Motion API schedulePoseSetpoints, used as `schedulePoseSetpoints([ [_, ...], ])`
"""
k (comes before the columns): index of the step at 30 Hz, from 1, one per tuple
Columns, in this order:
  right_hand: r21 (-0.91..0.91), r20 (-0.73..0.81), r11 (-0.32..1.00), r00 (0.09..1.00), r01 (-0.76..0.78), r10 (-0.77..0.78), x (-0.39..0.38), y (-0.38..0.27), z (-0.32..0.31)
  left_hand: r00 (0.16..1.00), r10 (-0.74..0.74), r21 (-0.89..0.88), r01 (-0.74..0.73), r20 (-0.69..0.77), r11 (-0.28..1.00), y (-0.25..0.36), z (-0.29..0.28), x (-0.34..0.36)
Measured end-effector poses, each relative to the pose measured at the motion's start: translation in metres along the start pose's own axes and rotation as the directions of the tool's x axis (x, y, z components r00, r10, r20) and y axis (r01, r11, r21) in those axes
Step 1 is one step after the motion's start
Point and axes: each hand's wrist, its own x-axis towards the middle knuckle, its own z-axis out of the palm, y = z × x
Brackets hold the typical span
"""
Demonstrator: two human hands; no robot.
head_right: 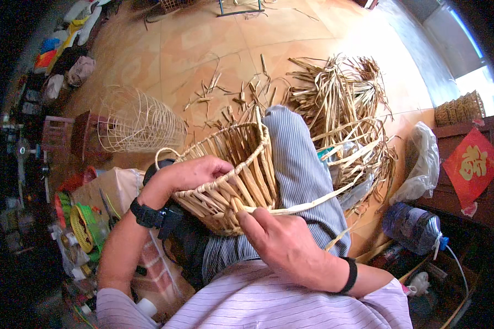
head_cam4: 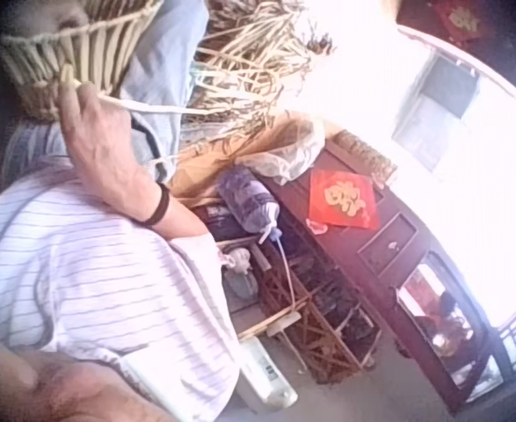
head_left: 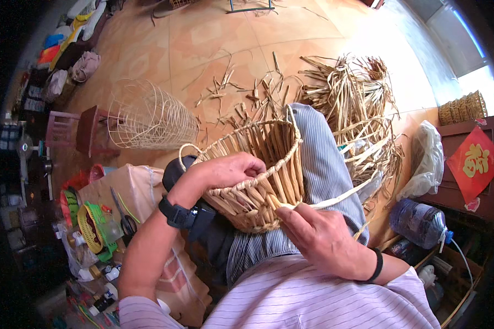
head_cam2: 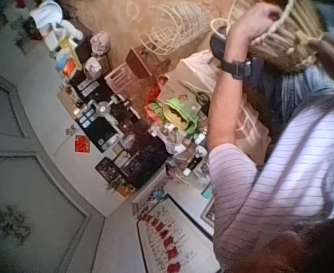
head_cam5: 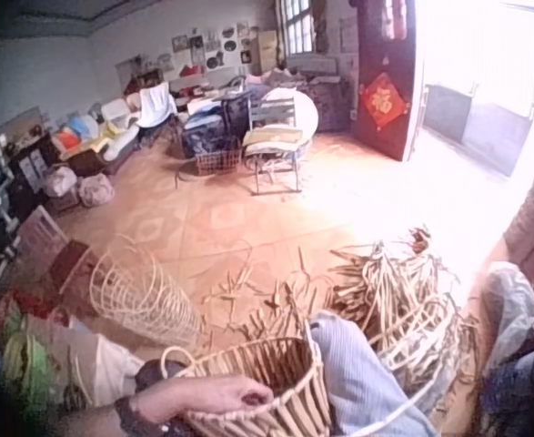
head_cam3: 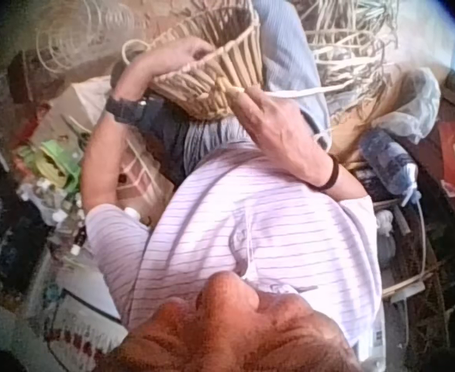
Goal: Weaving a small basket using plant fibers.
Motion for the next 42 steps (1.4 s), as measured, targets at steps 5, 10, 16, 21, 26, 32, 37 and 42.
schedulePoseSetpoints([
  [5, 0.02, 0.12, 0.998, 0.991, -0.055, 0.052, 0.021, 0.007, -0.001, 0.976, 0.193, -0.081, -0.186, 0.096, 0.979, 0.007, 0.003, -0.009],
  [10, -0.022, -0.048, 0.997, 0.996, 0.074, -0.075, 0.062, 0.027, -0.038, 0.995, -0.02, 0.191, 0.0, 0.102, 0.982, -0.004, -0.008, -0.002],
  [16, -0.154, -0.094, 0.931, 0.933, 0.332, -0.348, 0.142, 0.077, -0.016, 0.932, 0.07, -0.012, -0.08, -0.355, 0.997, -0.033, -0.004, -0.016],
  [21, 0.178, 0.291, 0.957, 0.917, 0.23, -0.274, 0.166, 0.111, 0.005, 0.817, -0.212, -0.243, 0.091, -0.537, 0.966, 0.034, 0.006, -0.029],
  [26, 0.14, 0.697, 0.99, 0.708, 0.022, -0.115, 0.197, 0.101, 0.003, 0.769, -0.197, -0.56, -0.239, -0.608, 0.794, 0.028, 0.017, -0.043],
  [32, -0.347, 0.327, 0.904, 0.935, 0.251, -0.134, 0.204, 0.064, -0.004, 0.779, -0.087, -0.533, -0.338, -0.621, 0.776, 0.026, 0.018, -0.044],
  [37, 0.27, 0.659, 0.886, 0.743, -0.377, 0.115, 0.218, 0.068, -0.02, 0.717, -0.102, -0.495, -0.364, -0.69, 0.789, 0.029, 0.027, -0.045],
  [42, 0.393, 0.506, 0.872, 0.86, -0.293, 0.061, 0.215, 0.066, -0.011, 0.619, -0.037, -0.354, -0.398, -0.785, 0.847, 0.033, 0.034, -0.041],
])
